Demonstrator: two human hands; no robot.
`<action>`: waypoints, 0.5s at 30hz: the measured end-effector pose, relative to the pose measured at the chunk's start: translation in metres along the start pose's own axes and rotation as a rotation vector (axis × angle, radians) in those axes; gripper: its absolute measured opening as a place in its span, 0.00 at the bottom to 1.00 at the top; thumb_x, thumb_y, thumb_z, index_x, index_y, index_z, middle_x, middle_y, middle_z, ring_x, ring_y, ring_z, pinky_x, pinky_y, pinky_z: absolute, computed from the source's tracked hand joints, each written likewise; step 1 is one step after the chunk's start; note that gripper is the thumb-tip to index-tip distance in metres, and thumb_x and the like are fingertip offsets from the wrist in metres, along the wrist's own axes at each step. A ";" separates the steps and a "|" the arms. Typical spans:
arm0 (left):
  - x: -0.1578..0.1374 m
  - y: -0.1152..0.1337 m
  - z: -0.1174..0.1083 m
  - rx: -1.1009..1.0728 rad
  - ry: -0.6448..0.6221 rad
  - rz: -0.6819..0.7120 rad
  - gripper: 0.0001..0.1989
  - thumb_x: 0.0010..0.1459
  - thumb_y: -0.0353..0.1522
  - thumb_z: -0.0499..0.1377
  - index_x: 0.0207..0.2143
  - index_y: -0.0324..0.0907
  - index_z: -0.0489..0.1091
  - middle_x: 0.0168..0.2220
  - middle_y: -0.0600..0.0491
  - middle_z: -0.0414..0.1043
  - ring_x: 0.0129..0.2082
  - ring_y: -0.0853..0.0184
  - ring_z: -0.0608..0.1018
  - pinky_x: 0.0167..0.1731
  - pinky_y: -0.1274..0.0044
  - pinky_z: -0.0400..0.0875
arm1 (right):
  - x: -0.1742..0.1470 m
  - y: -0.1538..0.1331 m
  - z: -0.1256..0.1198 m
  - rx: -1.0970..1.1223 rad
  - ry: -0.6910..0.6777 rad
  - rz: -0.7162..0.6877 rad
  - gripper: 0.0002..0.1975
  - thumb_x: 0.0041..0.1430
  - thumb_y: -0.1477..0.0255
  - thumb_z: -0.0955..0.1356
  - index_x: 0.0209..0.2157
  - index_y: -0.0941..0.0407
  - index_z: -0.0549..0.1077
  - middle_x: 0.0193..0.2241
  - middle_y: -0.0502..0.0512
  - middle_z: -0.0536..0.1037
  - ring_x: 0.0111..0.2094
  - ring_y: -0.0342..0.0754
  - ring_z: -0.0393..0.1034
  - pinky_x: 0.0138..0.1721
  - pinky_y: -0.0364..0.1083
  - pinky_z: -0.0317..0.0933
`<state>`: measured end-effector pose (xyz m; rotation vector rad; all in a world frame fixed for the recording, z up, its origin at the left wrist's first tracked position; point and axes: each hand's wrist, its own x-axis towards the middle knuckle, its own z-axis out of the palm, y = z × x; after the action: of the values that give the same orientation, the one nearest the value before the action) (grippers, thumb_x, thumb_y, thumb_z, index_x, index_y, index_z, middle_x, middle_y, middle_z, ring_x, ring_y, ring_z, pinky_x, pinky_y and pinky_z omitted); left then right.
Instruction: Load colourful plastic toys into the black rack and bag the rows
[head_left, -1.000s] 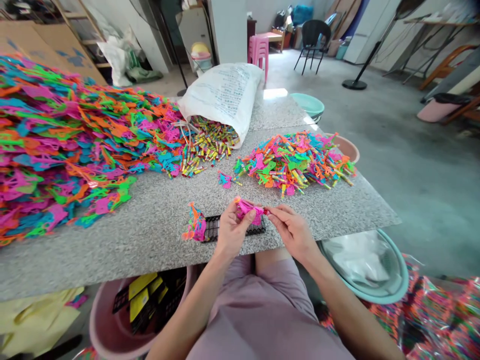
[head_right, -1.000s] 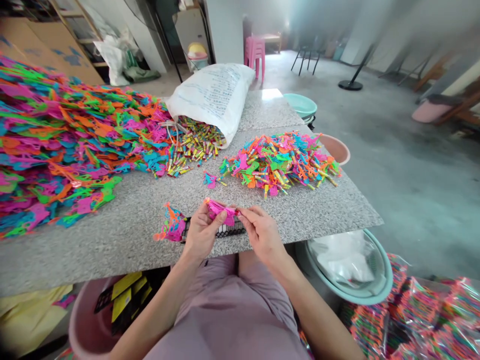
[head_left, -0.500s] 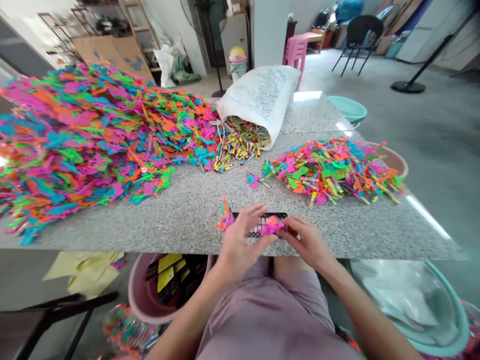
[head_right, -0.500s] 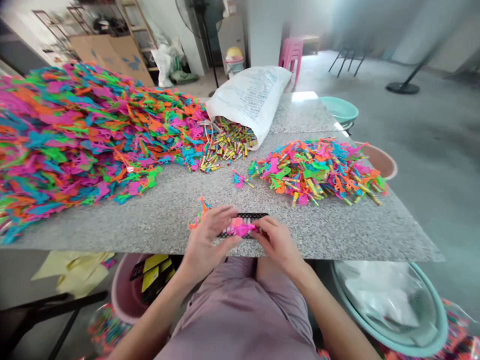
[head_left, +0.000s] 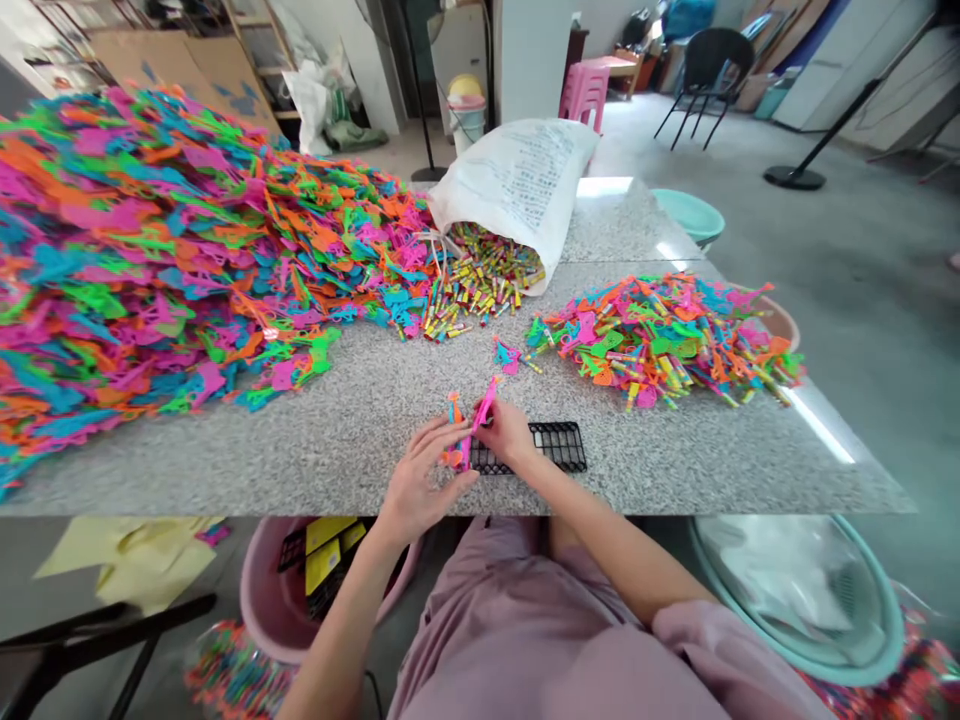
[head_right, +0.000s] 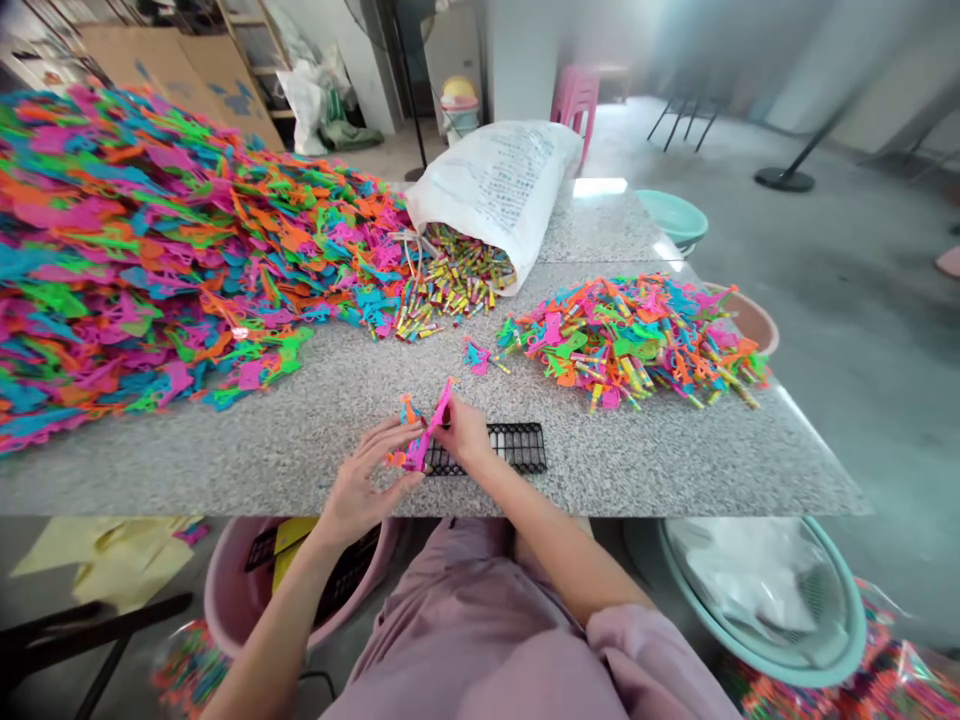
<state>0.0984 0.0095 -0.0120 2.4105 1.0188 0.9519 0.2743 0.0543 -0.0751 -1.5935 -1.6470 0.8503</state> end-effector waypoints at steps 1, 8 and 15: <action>-0.001 -0.002 0.001 0.009 0.011 0.008 0.21 0.61 0.34 0.62 0.56 0.45 0.67 0.54 0.47 0.75 0.60 0.59 0.71 0.60 0.60 0.66 | 0.000 -0.002 -0.001 -0.075 -0.015 -0.004 0.12 0.51 0.78 0.70 0.40 0.58 0.73 0.32 0.54 0.79 0.34 0.48 0.74 0.36 0.44 0.63; -0.009 -0.003 0.027 -0.052 0.252 -0.084 0.22 0.58 0.31 0.64 0.55 0.45 0.67 0.56 0.45 0.71 0.57 0.59 0.73 0.57 0.62 0.69 | 0.004 -0.019 -0.006 -0.429 -0.156 -0.087 0.14 0.59 0.74 0.66 0.47 0.57 0.73 0.37 0.59 0.81 0.37 0.51 0.75 0.36 0.44 0.60; -0.007 -0.007 0.022 0.100 0.234 0.008 0.19 0.58 0.30 0.65 0.51 0.46 0.69 0.53 0.48 0.75 0.57 0.58 0.72 0.57 0.61 0.67 | 0.018 -0.018 -0.011 -0.384 -0.261 -0.121 0.09 0.58 0.71 0.68 0.40 0.55 0.77 0.33 0.55 0.81 0.36 0.48 0.74 0.34 0.42 0.56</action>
<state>0.1065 0.0075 -0.0348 2.4262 1.1637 1.2367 0.2735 0.0714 -0.0529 -1.6636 -2.1743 0.7344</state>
